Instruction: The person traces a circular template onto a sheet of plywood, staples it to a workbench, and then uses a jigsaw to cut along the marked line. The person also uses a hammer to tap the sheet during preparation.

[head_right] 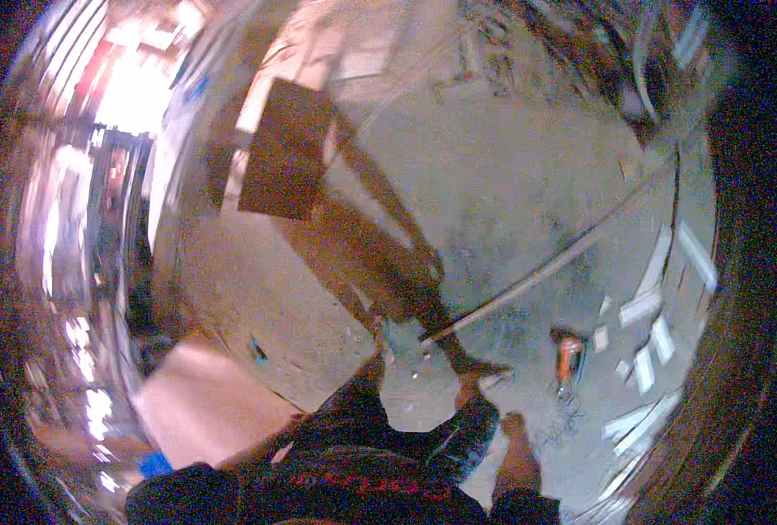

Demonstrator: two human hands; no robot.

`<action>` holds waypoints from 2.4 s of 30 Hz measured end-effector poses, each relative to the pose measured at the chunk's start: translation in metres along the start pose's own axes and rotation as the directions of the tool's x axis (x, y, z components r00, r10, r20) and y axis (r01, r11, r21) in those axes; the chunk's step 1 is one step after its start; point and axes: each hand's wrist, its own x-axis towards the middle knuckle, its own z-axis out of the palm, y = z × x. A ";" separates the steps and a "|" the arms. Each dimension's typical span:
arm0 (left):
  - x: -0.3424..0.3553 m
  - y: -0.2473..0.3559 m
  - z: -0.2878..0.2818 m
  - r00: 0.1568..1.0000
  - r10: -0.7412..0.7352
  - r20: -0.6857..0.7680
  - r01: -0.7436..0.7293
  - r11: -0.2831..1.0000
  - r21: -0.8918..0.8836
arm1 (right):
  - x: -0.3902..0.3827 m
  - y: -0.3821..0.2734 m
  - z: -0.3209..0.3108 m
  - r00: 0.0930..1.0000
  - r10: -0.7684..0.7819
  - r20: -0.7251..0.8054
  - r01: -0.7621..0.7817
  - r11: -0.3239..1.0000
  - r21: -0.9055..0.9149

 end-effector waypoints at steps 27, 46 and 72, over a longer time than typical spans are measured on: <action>0.262 0.064 -0.355 0.972 -0.214 -0.101 -0.131 -0.130 -0.983 | 0.197 -0.740 -0.364 0.928 -0.285 0.242 0.272 0.068 -0.960; 0.363 -0.062 -0.845 0.129 -0.605 -0.785 -0.314 0.726 -0.611 | 0.331 -1.499 -0.170 0.666 -0.725 -0.177 0.520 0.621 -0.587; 0.525 -0.052 -1.043 0.570 -0.596 -0.565 -0.247 0.531 -0.810 | 0.386 -1.682 -0.145 0.643 -0.736 -0.213 0.221 0.444 -0.868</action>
